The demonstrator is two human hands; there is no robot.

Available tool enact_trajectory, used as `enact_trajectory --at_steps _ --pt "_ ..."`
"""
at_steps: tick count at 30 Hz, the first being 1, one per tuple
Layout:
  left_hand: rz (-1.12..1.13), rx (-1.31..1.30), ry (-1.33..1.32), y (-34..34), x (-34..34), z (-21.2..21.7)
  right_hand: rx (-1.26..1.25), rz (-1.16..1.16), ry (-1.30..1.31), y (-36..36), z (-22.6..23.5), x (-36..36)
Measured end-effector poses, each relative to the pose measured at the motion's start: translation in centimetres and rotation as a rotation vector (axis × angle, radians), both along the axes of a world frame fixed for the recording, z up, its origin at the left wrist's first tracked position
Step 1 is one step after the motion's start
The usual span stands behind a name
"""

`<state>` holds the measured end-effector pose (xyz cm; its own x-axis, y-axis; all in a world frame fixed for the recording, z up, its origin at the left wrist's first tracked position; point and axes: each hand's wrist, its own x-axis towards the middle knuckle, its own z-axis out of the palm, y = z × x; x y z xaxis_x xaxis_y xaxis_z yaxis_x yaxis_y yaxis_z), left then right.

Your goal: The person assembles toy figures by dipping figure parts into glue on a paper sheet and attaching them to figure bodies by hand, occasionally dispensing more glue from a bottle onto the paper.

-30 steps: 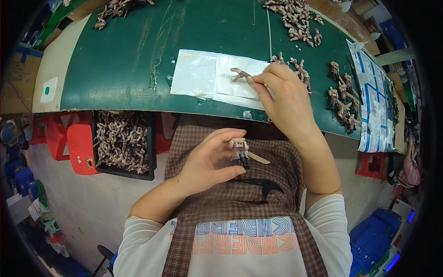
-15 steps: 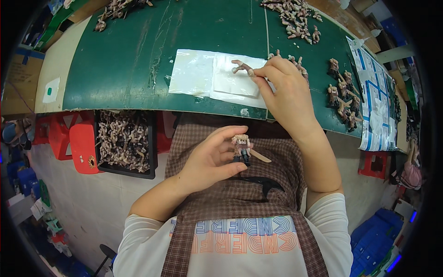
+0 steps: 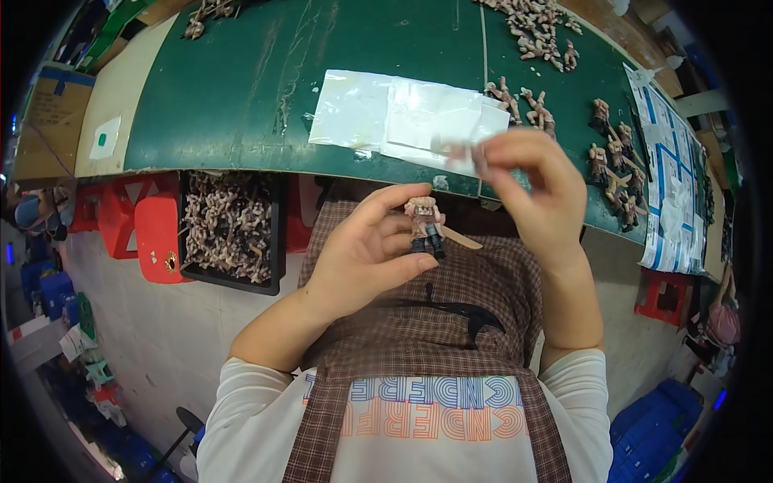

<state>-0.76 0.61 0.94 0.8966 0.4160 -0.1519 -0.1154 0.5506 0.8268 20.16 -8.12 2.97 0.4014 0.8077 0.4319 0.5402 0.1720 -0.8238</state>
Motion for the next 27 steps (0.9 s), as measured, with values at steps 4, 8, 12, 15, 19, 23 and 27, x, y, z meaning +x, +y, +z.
enact_trajectory --at_steps 4,8,12,15,19,23,27 --pt "-0.03 0.062 0.01 -0.3 0.3 0.8 0.038 0.231 -0.223 -3.0 0.7 -1.4" --pt "-0.03 0.204 -0.007 -0.8 0.5 0.9 0.059 0.237 -0.305 -4.1 0.3 -1.8" --pt "-0.052 0.233 -0.012 -1.1 0.6 0.8 0.081 0.218 -0.35 -4.5 0.2 -1.9" --pt "-0.052 0.232 -0.01 -1.3 0.6 0.8 0.085 0.213 -0.359 -4.7 0.2 -2.0" --pt "-0.074 0.245 0.003 -1.3 0.5 1.0 0.081 0.209 -0.375 -4.8 0.3 -2.1" --pt "-0.07 0.224 -0.111 -1.4 0.3 0.8 0.113 0.179 -0.431 -5.2 0.2 -2.4" --pt "-0.112 -0.07 -0.219 -1.3 0.0 0.7 0.16 0.196 -0.506 -6.0 0.4 -2.6"
